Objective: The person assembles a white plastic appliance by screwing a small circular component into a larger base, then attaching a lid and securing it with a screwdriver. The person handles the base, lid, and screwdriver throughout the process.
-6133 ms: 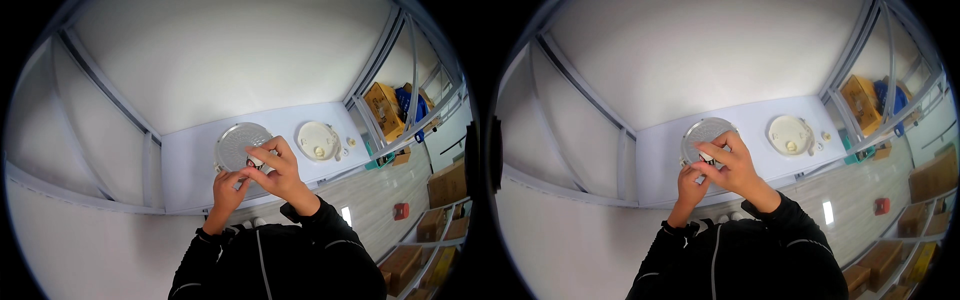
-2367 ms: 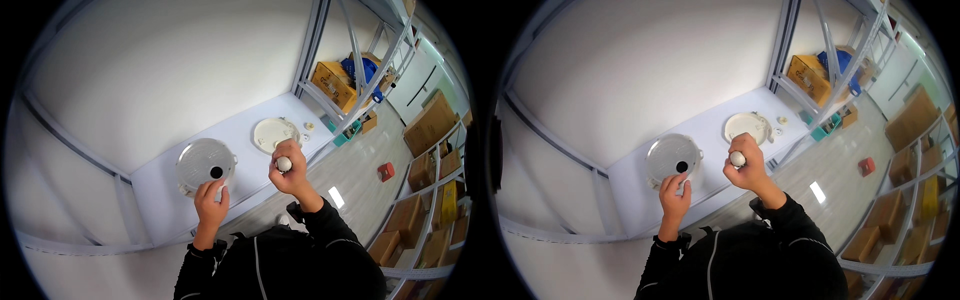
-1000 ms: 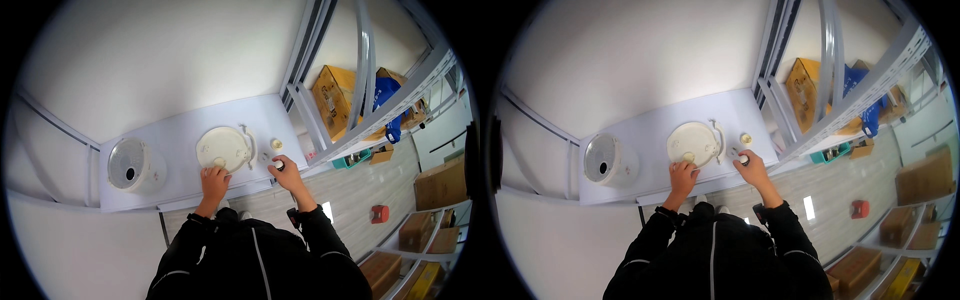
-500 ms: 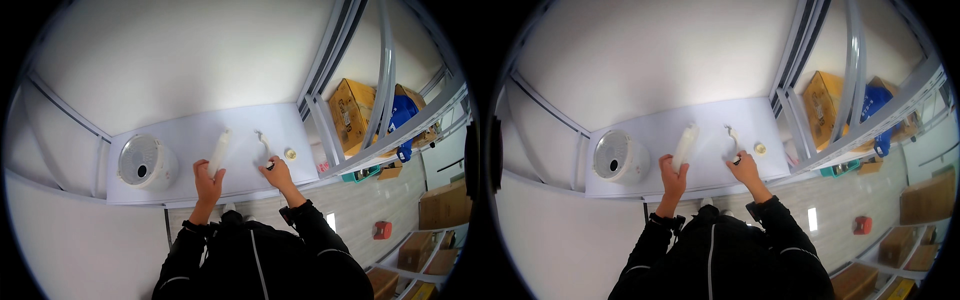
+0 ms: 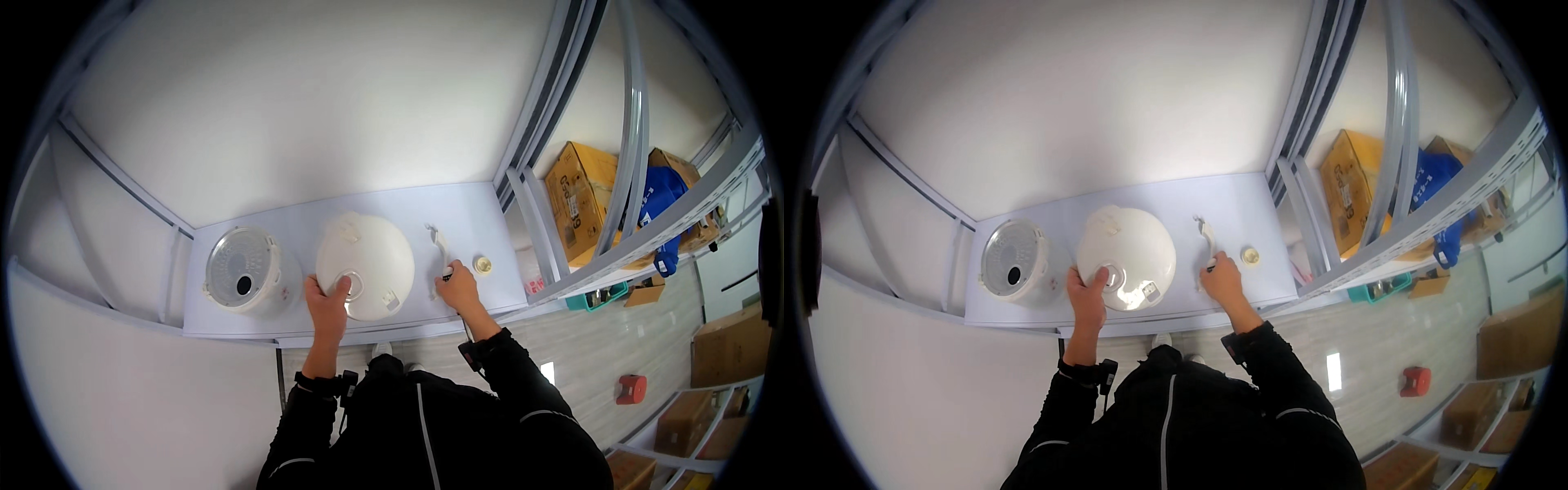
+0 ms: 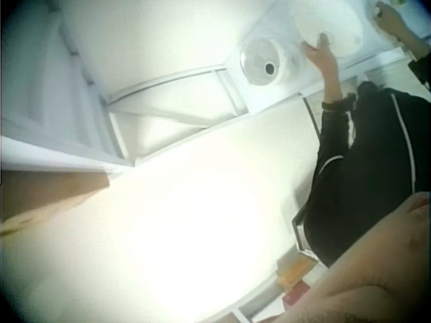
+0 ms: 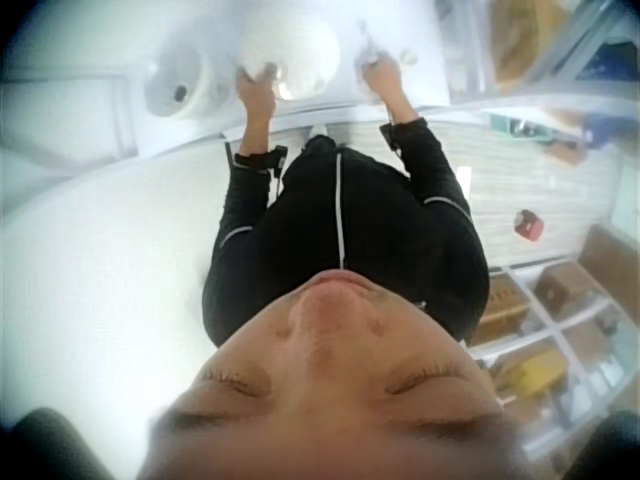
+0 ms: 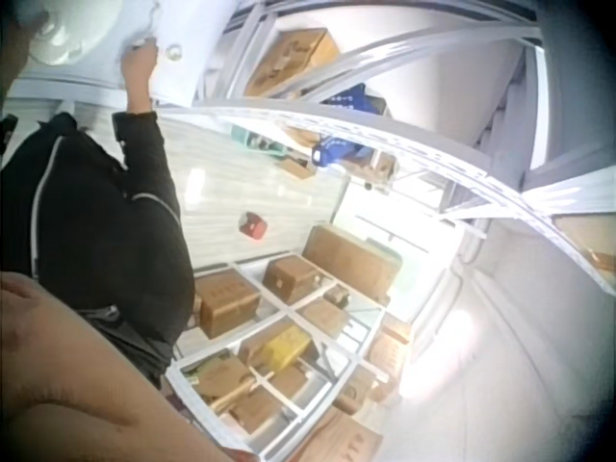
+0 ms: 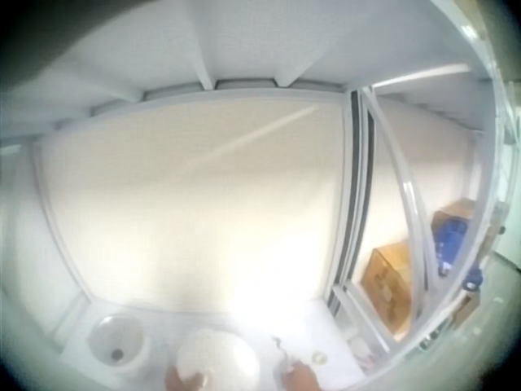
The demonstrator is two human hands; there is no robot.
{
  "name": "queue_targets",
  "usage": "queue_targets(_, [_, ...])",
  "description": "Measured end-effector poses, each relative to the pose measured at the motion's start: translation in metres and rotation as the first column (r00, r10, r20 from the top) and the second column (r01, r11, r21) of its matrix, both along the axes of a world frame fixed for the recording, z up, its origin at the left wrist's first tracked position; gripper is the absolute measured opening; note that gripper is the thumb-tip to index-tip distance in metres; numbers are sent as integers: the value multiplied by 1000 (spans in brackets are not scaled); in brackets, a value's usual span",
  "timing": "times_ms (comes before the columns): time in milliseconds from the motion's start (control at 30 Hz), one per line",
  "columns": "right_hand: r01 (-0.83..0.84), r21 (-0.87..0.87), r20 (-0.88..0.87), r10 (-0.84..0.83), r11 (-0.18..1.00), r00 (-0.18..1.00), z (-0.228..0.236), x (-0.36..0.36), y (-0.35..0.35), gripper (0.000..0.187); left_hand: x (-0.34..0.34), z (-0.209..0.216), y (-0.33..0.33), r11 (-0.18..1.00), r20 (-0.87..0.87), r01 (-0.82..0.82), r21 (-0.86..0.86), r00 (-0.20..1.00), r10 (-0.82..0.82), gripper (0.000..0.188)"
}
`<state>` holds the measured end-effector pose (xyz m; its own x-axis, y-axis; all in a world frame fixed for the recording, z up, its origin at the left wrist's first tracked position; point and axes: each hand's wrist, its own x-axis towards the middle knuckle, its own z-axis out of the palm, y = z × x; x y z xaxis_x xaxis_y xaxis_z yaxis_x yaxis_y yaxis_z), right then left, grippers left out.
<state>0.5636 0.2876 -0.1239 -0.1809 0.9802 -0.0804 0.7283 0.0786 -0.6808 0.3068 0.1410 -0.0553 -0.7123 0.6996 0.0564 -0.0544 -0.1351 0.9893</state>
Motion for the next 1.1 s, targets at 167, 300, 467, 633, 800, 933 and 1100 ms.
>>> queue_targets(167, [-7, -49, -13, 7, 999, 1000, 11, -5, 3, 48, 2, -2, -10, 997, -45, -19, -81, 999, 15, 40])
queue_targets(300, [10, -264, -126, -45, 965, 991, 16, -8, 6, 55, -5, -11, -15, 997, 52, -40, -60, 998, 43, 43])
queue_targets(467, [-63, -191, -293, 5, 980, 956, 27, -8, 3, 49, -15, -13, -19, 998, 201, 20, -67, 979, -6, 50])
queue_targets(633, [-50, 312, -452, 194, 949, 870, 92, -5, -16, 30, -10, 8, -19, 970, 333, 170, -173, 937, -105, 56])
queue_targets(800, [-69, 710, -349, 435, 701, 830, 130, -2, -32, 29, 11, 30, -9, 926, 418, 351, -137, 868, -267, 60])
queue_targets(933, [-48, 818, -259, 441, 573, 859, 135, 2, -35, 33, 27, 40, 0, 905, 347, 403, -132, 874, -339, 63])
queue_targets(1100, [-45, 799, -211, 349, 599, 913, 132, 9, -40, 36, 40, 46, 2, 880, 308, 454, -137, 864, -398, 66])
